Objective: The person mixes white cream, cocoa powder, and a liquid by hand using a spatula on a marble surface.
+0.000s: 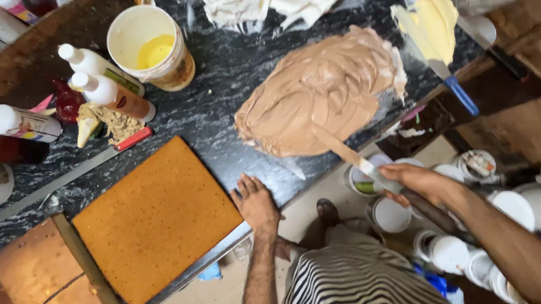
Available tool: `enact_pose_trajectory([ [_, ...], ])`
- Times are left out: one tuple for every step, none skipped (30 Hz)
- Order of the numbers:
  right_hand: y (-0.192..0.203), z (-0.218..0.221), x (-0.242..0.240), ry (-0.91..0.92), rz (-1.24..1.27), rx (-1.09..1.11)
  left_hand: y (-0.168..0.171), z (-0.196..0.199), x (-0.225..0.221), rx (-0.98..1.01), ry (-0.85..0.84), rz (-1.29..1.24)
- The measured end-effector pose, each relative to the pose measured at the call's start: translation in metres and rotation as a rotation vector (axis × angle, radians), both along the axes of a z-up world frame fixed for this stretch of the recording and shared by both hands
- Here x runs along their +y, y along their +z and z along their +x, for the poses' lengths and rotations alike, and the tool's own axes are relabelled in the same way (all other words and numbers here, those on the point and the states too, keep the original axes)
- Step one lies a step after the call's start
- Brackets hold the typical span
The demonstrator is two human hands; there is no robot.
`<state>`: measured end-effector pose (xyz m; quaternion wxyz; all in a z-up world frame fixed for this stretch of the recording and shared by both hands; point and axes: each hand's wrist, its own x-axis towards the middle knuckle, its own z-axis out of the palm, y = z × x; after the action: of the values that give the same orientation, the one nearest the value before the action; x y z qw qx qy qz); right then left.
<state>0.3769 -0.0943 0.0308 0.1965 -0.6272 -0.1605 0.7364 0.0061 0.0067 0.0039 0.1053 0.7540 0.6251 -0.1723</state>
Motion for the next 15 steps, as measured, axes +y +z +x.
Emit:
enact_pose_trajectory([
  [0.012,0.01,0.008,0.012,0.008,-0.003,0.001,0.0,0.0,0.005,0.013,-0.005],
  [0.025,0.023,0.006,0.176,0.095,-0.373,0.001,0.002,-0.001,0.012,0.018,-0.022],
  [0.033,0.037,0.011,0.342,0.192,-0.739,-0.001,0.004,0.002,0.011,0.022,-0.027],
  [0.036,0.052,0.017,0.34,0.175,-0.739,-0.003,0.005,0.001,0.045,0.01,-0.03],
  [0.035,0.07,0.026,0.325,0.496,-0.872,-0.007,0.005,0.001,0.08,-0.001,-0.033],
  [0.033,0.088,0.038,0.31,0.832,-0.999,-0.01,0.006,0.001,0.073,0.001,-0.04],
  [0.026,0.099,0.049,0.318,0.827,-1.003,-0.012,0.004,0.0,0.064,0.015,0.003],
  [0.02,0.109,0.06,0.384,0.856,-1.146,-0.015,0.004,-0.002,0.053,0.035,0.045],
  [0.017,0.121,0.071,0.45,0.885,-1.288,-0.018,0.004,-0.002,0.044,0.045,0.036],
  [0.014,0.129,0.08,0.46,0.88,-1.288,-0.019,0.0,-0.002,0.031,0.036,0.077],
  [0.01,0.134,0.092,0.305,0.702,-1.149,-0.02,0.001,-0.004,0.019,0.028,0.118],
  [0.005,0.134,0.099,0.154,0.522,-1.001,-0.019,0.003,-0.005,0.02,0.03,0.109],
  [0.0,0.133,0.103,0.16,0.516,-0.999,-0.016,0.003,-0.004,0.014,0.035,0.088],
  [-0.005,0.132,0.103,0.202,0.587,-1.137,-0.012,0.002,-0.002,0.006,0.036,0.068],
  [-0.012,0.131,0.101,0.247,0.659,-1.275,-0.006,0.001,-0.003,0.004,0.033,0.061],
])
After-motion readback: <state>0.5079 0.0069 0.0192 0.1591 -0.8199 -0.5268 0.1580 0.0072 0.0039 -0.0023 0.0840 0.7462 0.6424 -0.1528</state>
